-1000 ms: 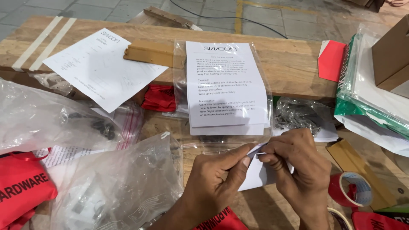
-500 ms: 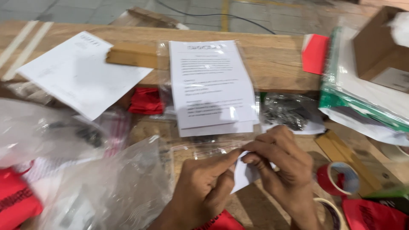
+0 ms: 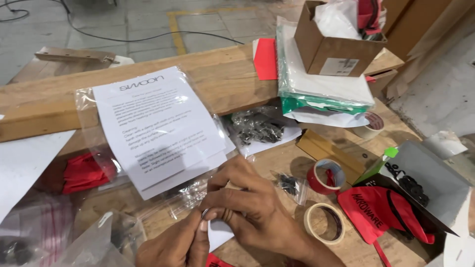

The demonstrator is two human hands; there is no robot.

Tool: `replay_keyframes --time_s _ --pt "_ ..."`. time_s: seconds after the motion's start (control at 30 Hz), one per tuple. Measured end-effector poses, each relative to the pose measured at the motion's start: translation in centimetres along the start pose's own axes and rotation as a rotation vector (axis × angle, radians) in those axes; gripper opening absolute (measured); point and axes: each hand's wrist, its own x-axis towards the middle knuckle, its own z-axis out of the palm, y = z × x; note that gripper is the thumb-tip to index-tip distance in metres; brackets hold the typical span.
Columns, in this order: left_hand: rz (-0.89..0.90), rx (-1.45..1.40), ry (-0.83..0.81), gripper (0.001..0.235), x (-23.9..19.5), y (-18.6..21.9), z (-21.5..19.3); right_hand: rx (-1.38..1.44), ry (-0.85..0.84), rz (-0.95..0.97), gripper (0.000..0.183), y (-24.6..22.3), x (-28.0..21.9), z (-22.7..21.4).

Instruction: The person folds an instruction sheet and sets it on the workbench, then ties the drawstring of a red hardware pouch and places the pouch into a wooden box under the bench. They then pick up a roll of red tape, handle it, and continue arranging pouches and ribbons in the box.

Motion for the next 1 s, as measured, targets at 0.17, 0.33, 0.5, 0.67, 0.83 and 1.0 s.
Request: replay_keyframes --time_s 0.17,0.33,0.5,0.67,0.83,1.0 --pt "-0.111 0.055 -0.066 0.028 0.6 1.8 -1.1 0.163 0.002 0.013 0.012 1.3 -1.1 0.1" --pt "0.154 -0.064 -0.128 0.032 -0.5 -0.1 -1.7 0.445 0.299 0.212 0.01 4.1 -2.5 -1.6" --pt "0.085 -0.064 -0.121 0.025 -0.6 1.6 -2.0 0.495 0.256 0.178 0.013 3.4 -2.1 -1.7" --pt "0.19 0.027 -0.276 0.032 0.3 1.7 -1.5 0.382 0.212 0.169 0.014 3.2 -1.8 -1.4" --pt "0.234 -0.03 0.151 0.045 1.5 4.7 -1.0 0.172 0.27 0.099 0.006 3.9 -2.6 -1.3" --pt "0.118 -0.061 0.193 0.02 1.4 4.2 -1.0 0.341 0.257 0.133 0.005 4.7 -3.7 -1.4"
